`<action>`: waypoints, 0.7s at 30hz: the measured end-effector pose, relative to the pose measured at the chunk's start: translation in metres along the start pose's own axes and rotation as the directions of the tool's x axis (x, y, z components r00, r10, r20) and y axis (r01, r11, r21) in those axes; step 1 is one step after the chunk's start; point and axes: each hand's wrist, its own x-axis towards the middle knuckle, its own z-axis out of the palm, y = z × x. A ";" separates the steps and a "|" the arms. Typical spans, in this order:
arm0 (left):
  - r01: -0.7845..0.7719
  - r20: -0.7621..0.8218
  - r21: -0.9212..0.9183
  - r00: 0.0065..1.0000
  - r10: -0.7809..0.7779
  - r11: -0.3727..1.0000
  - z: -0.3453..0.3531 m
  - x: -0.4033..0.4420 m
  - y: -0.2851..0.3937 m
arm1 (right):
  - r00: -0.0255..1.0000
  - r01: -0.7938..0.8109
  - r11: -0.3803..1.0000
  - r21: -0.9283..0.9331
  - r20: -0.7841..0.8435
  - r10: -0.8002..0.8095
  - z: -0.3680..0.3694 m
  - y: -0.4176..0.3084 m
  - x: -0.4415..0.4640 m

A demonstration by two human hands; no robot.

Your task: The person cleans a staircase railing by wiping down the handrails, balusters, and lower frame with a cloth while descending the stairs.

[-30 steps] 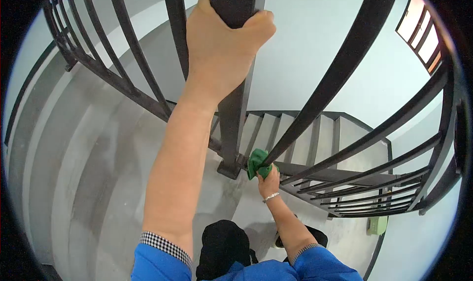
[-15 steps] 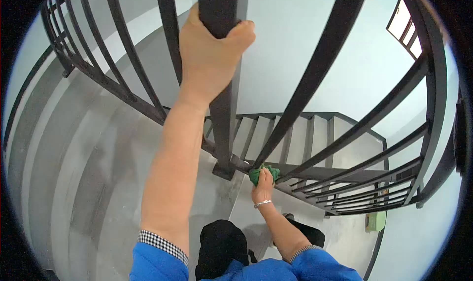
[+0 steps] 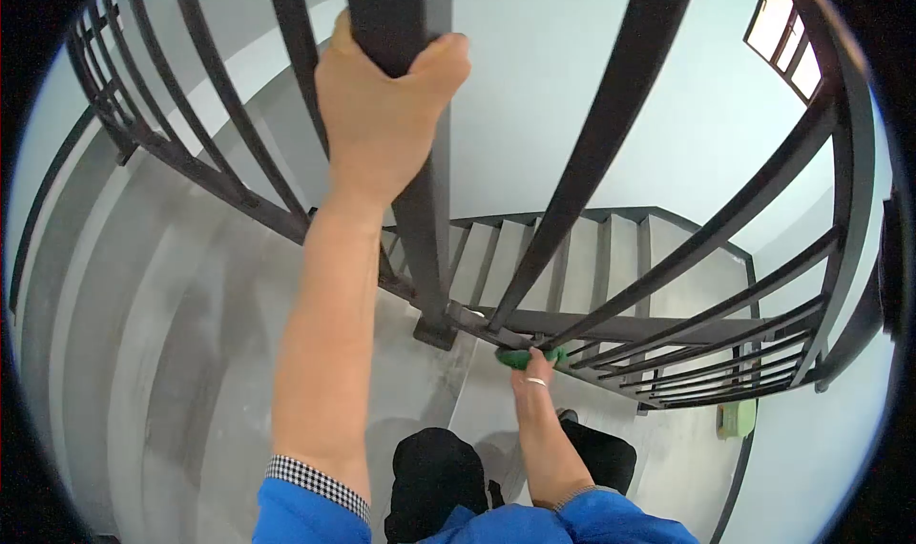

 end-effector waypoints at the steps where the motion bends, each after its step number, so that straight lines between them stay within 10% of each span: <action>1: 0.003 -0.005 0.042 1.000 -0.003 0.999 -0.002 0.003 0.000 | 0.997 -0.071 0.997 -0.003 0.005 0.072 0.015 0.004 -0.014; 7: -0.003 0.072 0.003 0.997 0.002 1.000 -0.005 0.008 0.005 | 0.994 -0.078 0.982 -0.173 0.064 0.090 0.068 0.053 -0.080; 11: 0.042 0.086 0.022 0.995 -0.044 0.999 -0.002 0.003 0.010 | 0.836 -0.146 0.973 -0.178 0.504 0.218 0.003 0.022 -0.063; 16: 0.041 0.027 -0.059 0.999 -0.040 0.997 -0.005 0.002 0.000 | 0.733 0.398 0.903 -0.163 0.648 -0.206 0.050 -0.061 -0.068; 20: -0.015 0.077 0.057 0.997 0.011 0.998 -0.007 0.003 -0.005 | 0.448 0.462 0.825 -0.326 0.888 0.100 0.121 -0.057 -0.030; 21: 0.000 0.083 0.042 0.997 -0.003 0.999 -0.007 0.003 -0.005 | 0.432 0.498 0.648 -0.576 0.813 0.390 0.135 -0.039 -0.012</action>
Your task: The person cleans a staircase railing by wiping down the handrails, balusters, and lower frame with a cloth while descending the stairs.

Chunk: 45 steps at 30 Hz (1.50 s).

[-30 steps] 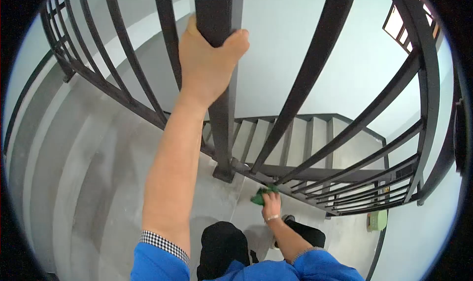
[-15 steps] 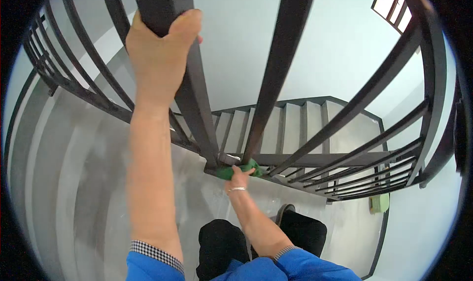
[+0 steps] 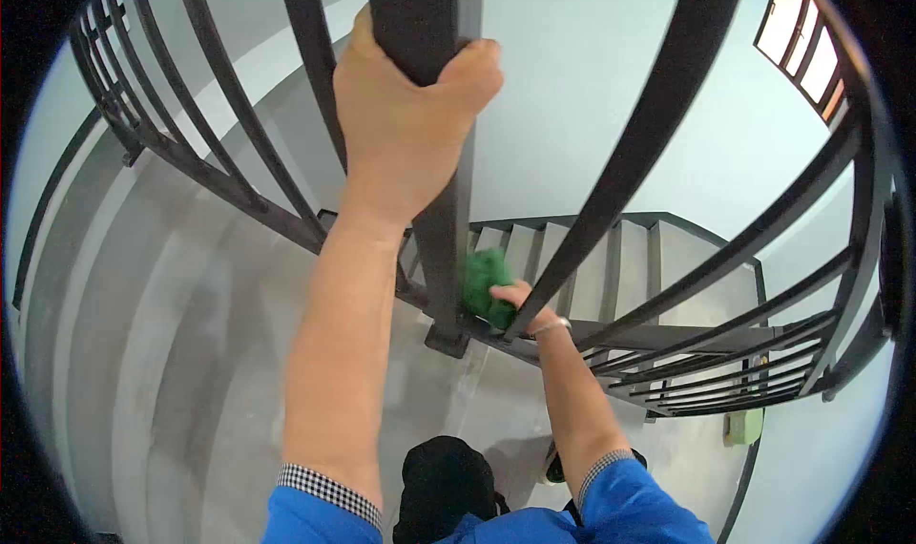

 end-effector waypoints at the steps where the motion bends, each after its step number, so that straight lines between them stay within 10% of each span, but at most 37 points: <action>1: 0.017 0.004 -0.017 1.000 -0.016 1.000 0.000 -0.001 -0.001 | 0.954 -0.224 0.952 -0.211 0.150 0.258 0.000 0.013 0.016; 7: 0.018 -0.011 -0.057 1.000 -0.018 0.998 0.001 0.003 0.003 | 0.983 -0.025 0.948 -0.316 0.163 0.080 -0.042 0.085 0.032; 9: 0.043 -0.006 -0.071 0.999 -0.043 0.997 0.002 0.001 0.005 | 0.934 0.227 0.024 -0.974 0.225 0.278 -0.022 0.030 0.009; 11: 0.034 0.001 -0.027 0.999 -0.034 0.999 0.002 0.001 0.005 | 0.949 0.128 0.201 -0.971 0.178 0.258 -0.072 0.120 0.027; 14: -0.061 0.001 0.007 0.998 0.061 0.998 -0.002 0.001 -0.006 | 0.812 -0.505 0.102 -0.857 -0.432 0.392 -0.048 0.098 -0.001; 19: 0.006 -0.014 -0.029 1.000 -0.006 1.000 0.001 -0.011 0.000 | 0.885 -0.448 -0.181 -0.875 -0.463 0.046 0.010 0.066 -0.069; 22: 0.036 0.007 -0.004 0.999 -0.036 0.999 0.001 -0.023 0.010 | 0.981 -0.154 -0.173 -0.973 -0.172 0.093 0.008 0.057 -0.114; 25: 0.052 -0.002 -0.025 0.999 -0.052 0.998 0.001 -0.038 0.009 | 0.952 -0.302 0.390 -0.870 -0.294 0.082 0.000 0.072 -0.184; 26: 0.040 -0.019 -0.030 0.999 -0.040 0.999 0.005 -0.042 0.012 | 0.924 -0.380 0.664 -0.644 -0.300 0.239 -0.016 0.084 -0.205; 27: 0.049 -0.015 -0.027 0.999 -0.049 0.998 0.004 -0.049 0.018 | 0.895 -0.253 0.967 -0.037 -0.387 0.219 -0.029 0.116 -0.231; 28: 0.153 0.043 -0.062 0.988 -0.150 0.986 0.000 -0.059 0.037 | 0.854 -0.075 0.865 0.497 -0.416 0.313 -0.015 0.092 -0.264; 30: 0.132 0.036 -0.073 0.991 -0.130 0.989 0.000 -0.072 0.040 | 0.894 0.235 0.654 0.719 -0.425 0.145 -0.020 0.061 -0.310; 35: 0.146 0.056 -0.100 0.988 -0.141 0.984 -0.013 -0.073 0.026 | 0.566 0.765 0.638 0.083 -0.560 -0.605 0.016 -0.133 -0.300; 40: 0.118 0.021 -0.022 0.993 -0.118 0.993 -0.009 -0.073 0.023 | 0.182 0.511 0.604 -0.612 -0.609 -0.772 0.010 -0.266 -0.221; 45: 0.028 -0.017 0.048 1.000 -0.027 0.998 -0.001 -0.057 0.012 | 0.185 0.546 0.557 -0.626 -0.558 -0.809 0.021 -0.259 -0.211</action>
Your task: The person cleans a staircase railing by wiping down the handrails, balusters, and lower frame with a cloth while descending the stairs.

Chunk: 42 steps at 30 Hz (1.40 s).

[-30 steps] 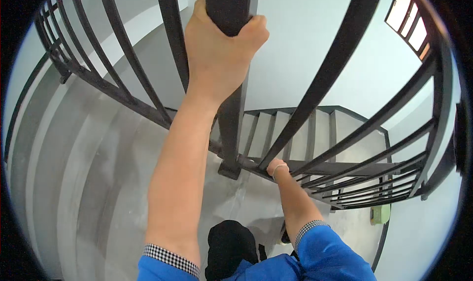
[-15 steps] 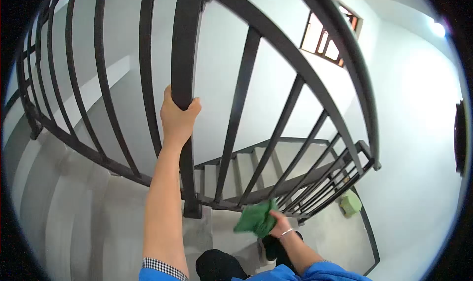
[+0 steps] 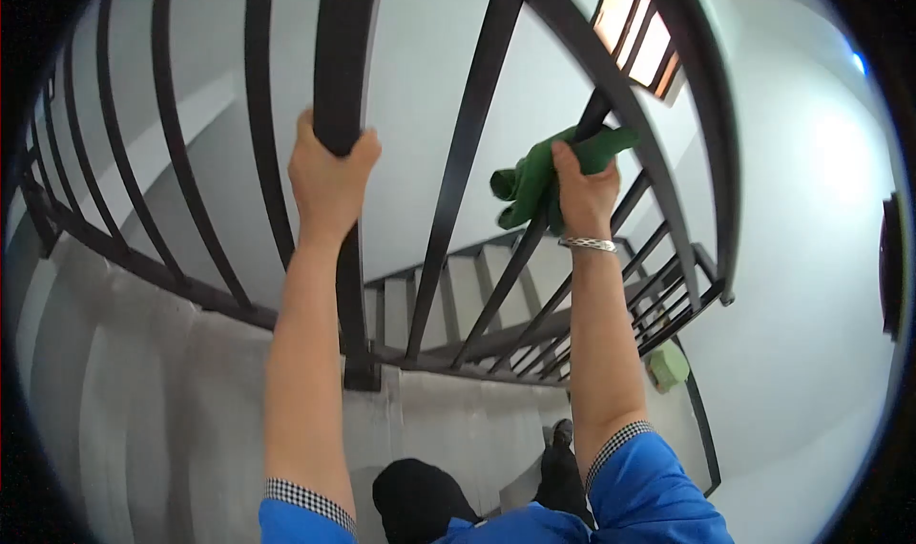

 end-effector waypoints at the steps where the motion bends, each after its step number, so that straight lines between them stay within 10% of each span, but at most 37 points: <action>1: 0.021 0.015 0.026 1.000 -0.021 0.999 0.004 0.004 0.003 | 1.000 0.007 1.000 0.022 -0.024 -0.007 -0.001 0.007 -0.001; 4: 0.116 0.005 0.015 0.993 -0.116 0.993 0.007 0.025 0.016 | 0.995 -0.049 0.979 -0.198 -0.090 0.032 0.007 0.043 -0.026; 7: -0.186 -0.105 0.257 0.970 0.218 0.949 0.014 0.019 0.004 | 0.974 -0.225 0.944 -0.241 -0.014 0.228 0.001 0.125 -0.090; 9: -0.496 -0.157 0.501 0.753 0.638 0.709 0.032 -0.015 0.017 | 0.935 -0.353 0.935 -0.033 0.018 0.354 -0.003 0.177 -0.143; 12: -0.422 0.139 0.119 0.903 0.406 0.899 0.074 -0.055 -0.005 | 0.906 -0.376 0.890 -0.259 0.097 0.411 -0.018 0.248 -0.215; 16: 0.161 0.042 0.007 0.986 -0.161 0.987 0.099 -0.054 -0.030 | 0.708 -0.213 0.726 -0.654 0.409 0.576 -0.044 0.292 -0.270; 17: -0.024 -0.022 0.117 0.999 0.027 0.993 0.102 -0.050 -0.036 | 0.699 -0.223 0.725 -0.652 0.411 0.585 -0.048 0.302 -0.274; 19: -0.055 -0.030 0.173 0.998 0.061 0.983 0.105 -0.044 -0.034 | 0.631 0.382 0.496 -0.780 0.612 0.477 -0.065 0.311 -0.285; 22: -0.104 -0.063 0.231 0.991 0.122 0.967 0.110 -0.038 -0.035 | 0.579 0.327 0.499 -0.803 0.587 0.565 -0.074 0.315 -0.276; 26: -0.068 -0.054 0.213 0.995 0.082 0.975 0.106 -0.040 -0.032 | 0.762 0.046 0.508 -0.860 0.360 0.539 -0.043 0.300 -0.294; 32: -0.054 -0.069 0.198 0.995 0.069 0.979 0.099 -0.041 -0.043 | 0.652 -0.054 0.729 -0.682 0.529 0.543 -0.069 0.306 -0.272; 36: -0.116 -0.113 0.198 0.984 0.140 0.973 0.102 -0.042 -0.052 | 0.580 -0.429 0.702 -0.568 0.423 0.696 -0.038 0.326 -0.199; 38: -0.103 -0.108 0.223 0.986 0.130 0.969 0.104 -0.041 -0.046 | 0.342 -0.772 0.587 -0.244 0.619 0.707 -0.009 0.330 -0.171; 42: -0.025 -0.137 0.137 0.990 0.044 0.990 0.109 -0.040 -0.045 | 0.014 -0.575 0.645 -0.504 0.782 0.623 0.021 0.359 -0.179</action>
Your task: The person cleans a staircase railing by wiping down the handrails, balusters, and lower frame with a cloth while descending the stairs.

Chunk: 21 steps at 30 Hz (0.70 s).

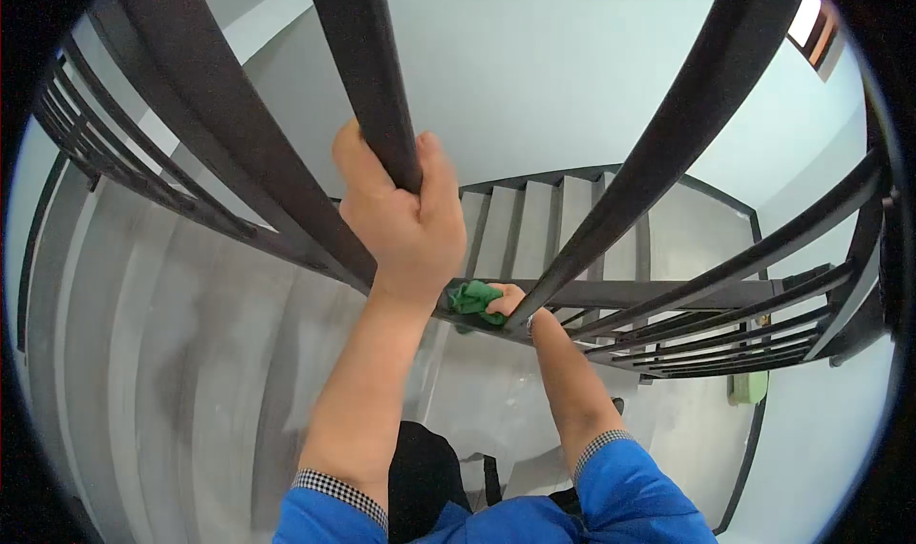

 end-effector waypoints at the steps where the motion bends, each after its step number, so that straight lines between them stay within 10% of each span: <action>1: -0.053 -0.002 0.033 0.999 0.053 0.998 -0.001 0.002 -0.001 | 1.000 -0.020 0.996 -0.083 0.004 0.020 -0.003 0.022 0.007; 4: -0.076 0.007 0.053 0.997 0.076 0.996 -0.002 0.001 0.004 | 0.983 0.173 0.965 -0.197 -0.019 -0.180 -0.005 0.116 0.026; 6: -0.033 0.009 0.039 0.999 0.033 0.999 -0.002 0.000 0.006 | 0.960 -0.130 0.780 -0.612 -0.275 -0.055 0.001 0.147 0.023; 8: -0.024 -0.001 0.048 1.000 0.024 0.999 -0.003 0.000 0.006 | 0.893 -0.321 0.779 -0.538 -0.445 0.060 0.027 0.085 -0.029; 10: -0.054 0.007 0.067 0.999 0.054 0.996 -0.005 0.001 0.002 | 0.762 -0.158 0.848 -0.506 -0.609 -0.221 0.048 0.049 -0.077; 14: -0.065 0.022 0.053 0.998 0.064 0.996 -0.006 0.002 -0.001 | 0.683 -0.144 0.989 -0.024 -0.726 0.082 0.070 0.086 -0.152; 16: -0.060 0.031 0.059 0.998 0.058 0.996 -0.006 0.001 -0.001 | 0.556 0.261 0.502 0.825 -0.553 0.621 0.066 0.137 -0.151; 20: -0.071 0.022 0.039 0.997 0.070 0.997 -0.005 0.002 -0.002 | 0.555 0.527 -0.015 0.849 -0.331 0.763 0.044 0.136 -0.103; 21: -0.071 0.022 0.044 0.997 0.070 0.997 -0.005 0.002 -0.003 | 0.523 0.427 0.174 0.887 -0.400 0.753 0.044 0.137 -0.084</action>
